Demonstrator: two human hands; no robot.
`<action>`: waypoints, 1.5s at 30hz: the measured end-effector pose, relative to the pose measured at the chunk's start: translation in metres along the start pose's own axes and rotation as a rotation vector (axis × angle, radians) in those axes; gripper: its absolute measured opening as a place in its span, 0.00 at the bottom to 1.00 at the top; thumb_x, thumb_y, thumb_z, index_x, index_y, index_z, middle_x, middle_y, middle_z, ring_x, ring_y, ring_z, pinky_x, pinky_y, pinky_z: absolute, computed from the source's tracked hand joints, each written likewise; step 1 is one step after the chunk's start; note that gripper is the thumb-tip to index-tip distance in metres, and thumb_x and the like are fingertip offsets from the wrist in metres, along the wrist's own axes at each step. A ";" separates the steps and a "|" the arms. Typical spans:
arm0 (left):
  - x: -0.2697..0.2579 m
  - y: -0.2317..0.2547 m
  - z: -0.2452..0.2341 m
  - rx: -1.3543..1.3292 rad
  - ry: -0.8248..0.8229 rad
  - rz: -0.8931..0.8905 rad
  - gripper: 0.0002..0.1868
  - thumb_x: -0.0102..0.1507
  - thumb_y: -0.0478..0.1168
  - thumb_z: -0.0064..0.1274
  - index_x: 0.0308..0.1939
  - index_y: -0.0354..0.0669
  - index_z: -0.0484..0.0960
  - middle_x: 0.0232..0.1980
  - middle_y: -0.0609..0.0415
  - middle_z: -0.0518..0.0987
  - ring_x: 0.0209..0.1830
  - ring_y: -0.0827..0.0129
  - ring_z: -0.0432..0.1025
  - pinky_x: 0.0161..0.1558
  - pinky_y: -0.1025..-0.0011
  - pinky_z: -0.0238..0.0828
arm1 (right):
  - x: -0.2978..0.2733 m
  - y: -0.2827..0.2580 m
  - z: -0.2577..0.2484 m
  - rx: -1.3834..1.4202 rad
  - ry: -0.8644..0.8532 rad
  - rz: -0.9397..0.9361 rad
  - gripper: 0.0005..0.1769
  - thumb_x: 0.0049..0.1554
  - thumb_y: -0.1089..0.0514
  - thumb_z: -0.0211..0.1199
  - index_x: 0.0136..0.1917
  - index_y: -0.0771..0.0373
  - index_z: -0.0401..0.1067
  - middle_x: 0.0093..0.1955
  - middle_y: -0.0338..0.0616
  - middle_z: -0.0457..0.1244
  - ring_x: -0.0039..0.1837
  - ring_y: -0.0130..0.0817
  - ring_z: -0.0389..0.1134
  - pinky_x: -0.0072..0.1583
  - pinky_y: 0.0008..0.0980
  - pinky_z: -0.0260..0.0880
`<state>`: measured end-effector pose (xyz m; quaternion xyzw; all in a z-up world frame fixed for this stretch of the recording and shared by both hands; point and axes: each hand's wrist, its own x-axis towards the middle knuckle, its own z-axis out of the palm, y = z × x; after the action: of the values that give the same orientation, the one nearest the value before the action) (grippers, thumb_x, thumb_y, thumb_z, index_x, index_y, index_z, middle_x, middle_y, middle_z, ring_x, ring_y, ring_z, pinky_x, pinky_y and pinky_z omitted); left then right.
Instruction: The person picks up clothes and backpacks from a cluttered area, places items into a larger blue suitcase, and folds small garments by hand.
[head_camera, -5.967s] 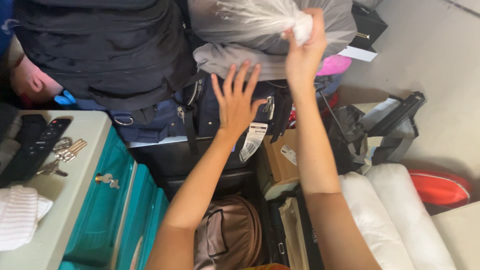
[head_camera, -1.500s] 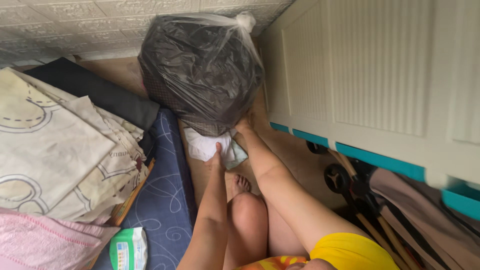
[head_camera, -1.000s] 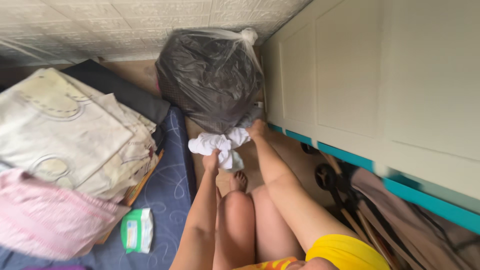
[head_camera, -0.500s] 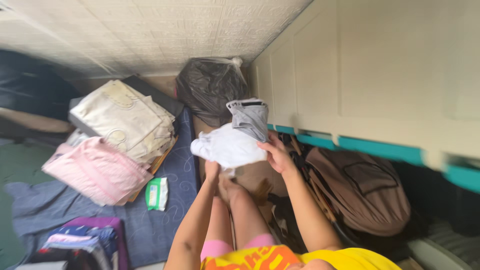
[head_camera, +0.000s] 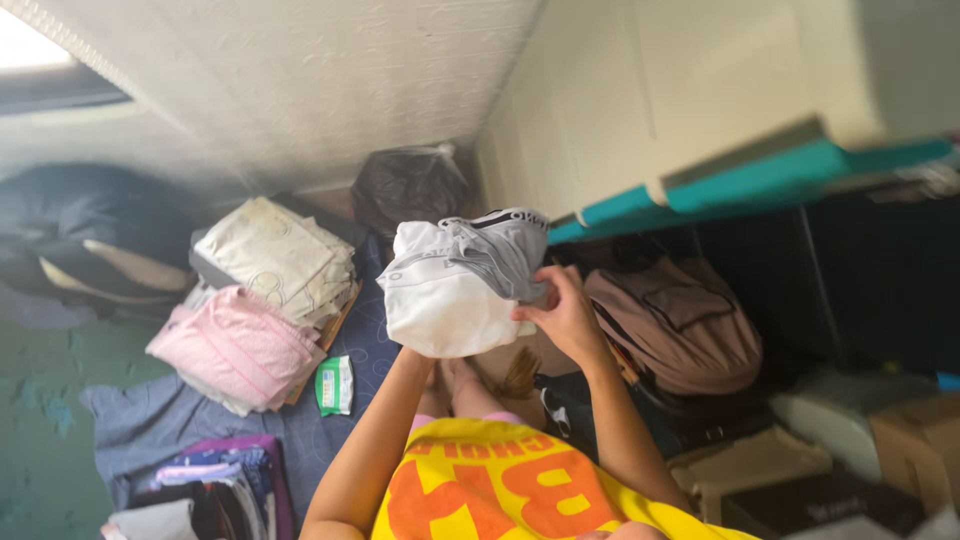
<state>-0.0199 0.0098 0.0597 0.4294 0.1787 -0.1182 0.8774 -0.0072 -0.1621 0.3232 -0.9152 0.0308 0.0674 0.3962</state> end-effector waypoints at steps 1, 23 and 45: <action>-0.010 0.006 0.000 0.007 -0.012 0.001 0.32 0.57 0.45 0.59 0.63 0.36 0.74 0.61 0.47 0.79 0.61 0.57 0.74 0.62 0.62 0.68 | -0.010 -0.015 -0.008 -0.260 0.096 -0.269 0.31 0.35 0.53 0.85 0.46 0.68 0.73 0.49 0.58 0.62 0.52 0.51 0.67 0.55 0.42 0.68; -0.039 0.104 0.211 0.127 -0.519 0.225 0.28 0.60 0.46 0.57 0.62 0.38 0.74 0.59 0.45 0.80 0.59 0.55 0.74 0.60 0.61 0.69 | -0.047 0.121 -0.136 1.769 -0.117 0.407 0.22 0.66 0.49 0.54 0.63 0.66 0.72 0.60 0.47 0.69 0.61 0.39 0.71 0.65 0.40 0.72; -0.066 0.117 0.254 0.109 -0.197 0.464 0.25 0.63 0.47 0.55 0.61 0.40 0.74 0.57 0.43 0.81 0.57 0.54 0.75 0.59 0.60 0.70 | 0.050 -0.093 -0.338 -0.557 0.456 -0.936 0.28 0.63 0.58 0.64 0.76 0.60 0.67 0.80 0.46 0.57 0.82 0.50 0.50 0.79 0.57 0.41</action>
<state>0.0161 -0.1178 0.3148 0.4921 -0.0179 0.0356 0.8696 0.0858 -0.3455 0.6118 -0.8924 -0.3106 -0.3076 0.1120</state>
